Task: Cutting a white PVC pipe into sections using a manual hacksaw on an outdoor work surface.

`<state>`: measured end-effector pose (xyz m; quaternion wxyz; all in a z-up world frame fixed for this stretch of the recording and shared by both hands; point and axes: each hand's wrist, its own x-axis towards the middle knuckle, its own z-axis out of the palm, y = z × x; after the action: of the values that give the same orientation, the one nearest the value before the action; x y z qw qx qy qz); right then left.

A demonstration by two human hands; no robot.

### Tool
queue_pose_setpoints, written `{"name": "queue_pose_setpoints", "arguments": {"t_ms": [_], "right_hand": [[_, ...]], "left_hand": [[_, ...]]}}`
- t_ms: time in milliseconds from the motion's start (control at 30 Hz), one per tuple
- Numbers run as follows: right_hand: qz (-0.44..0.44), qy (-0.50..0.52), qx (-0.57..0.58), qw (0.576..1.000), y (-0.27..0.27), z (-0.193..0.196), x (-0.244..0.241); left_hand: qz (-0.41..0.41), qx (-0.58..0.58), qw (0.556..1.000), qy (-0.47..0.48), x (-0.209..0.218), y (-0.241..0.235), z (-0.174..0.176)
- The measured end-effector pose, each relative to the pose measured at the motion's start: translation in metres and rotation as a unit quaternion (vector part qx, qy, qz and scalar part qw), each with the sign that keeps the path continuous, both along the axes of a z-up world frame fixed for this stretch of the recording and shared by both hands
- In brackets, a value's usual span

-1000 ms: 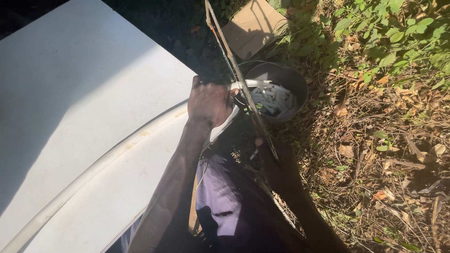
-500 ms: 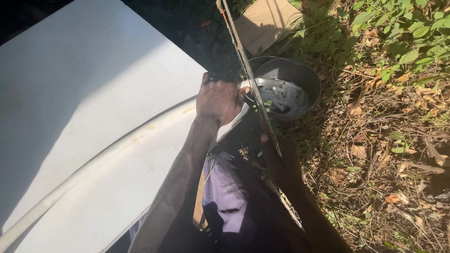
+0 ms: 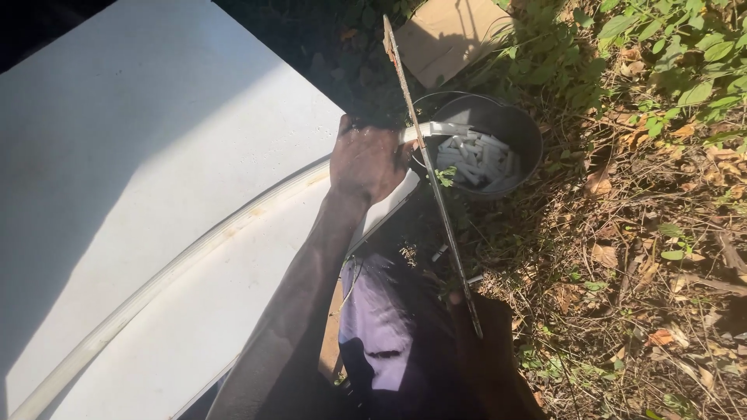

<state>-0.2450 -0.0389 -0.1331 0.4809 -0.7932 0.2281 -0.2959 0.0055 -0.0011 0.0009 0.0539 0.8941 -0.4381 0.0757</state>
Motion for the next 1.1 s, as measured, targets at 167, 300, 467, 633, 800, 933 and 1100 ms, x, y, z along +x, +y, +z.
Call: {"name": "queue_pose_setpoints", "arguments": {"t_ms": [167,300,467,633,800,933,1100], "right_hand": [[0.034,-0.006,-0.054,0.998,-0.009,-0.015,-0.015],[-0.003,-0.105,-0.13,0.986,-0.003,-0.002,-0.019],[-0.035,-0.086,0.242,0.966,0.004,0.004,-0.019],[-0.053,0.043,0.129,0.989,0.004,-0.021,-0.033],[-0.029,-0.027,0.118,0.992,-0.016,0.018,0.025],[0.014,-0.131,0.012,0.991,-0.033,0.002,0.057],[-0.065,-0.057,0.064,0.994,-0.016,-0.034,0.021]], "left_hand": [[-0.025,0.004,1.0,-0.017,0.001,0.0,-0.012],[-0.056,-0.076,0.993,-0.069,0.007,0.001,-0.018],[-0.053,-0.075,0.992,-0.09,0.006,0.0,-0.02],[-0.051,-0.11,0.99,-0.074,0.01,0.003,-0.023],[-0.036,-0.036,0.998,-0.049,0.004,0.002,-0.012],[-0.001,-0.07,0.998,0.01,-0.002,0.006,-0.001],[0.001,-0.068,0.998,0.012,-0.001,0.008,-0.001]]}}
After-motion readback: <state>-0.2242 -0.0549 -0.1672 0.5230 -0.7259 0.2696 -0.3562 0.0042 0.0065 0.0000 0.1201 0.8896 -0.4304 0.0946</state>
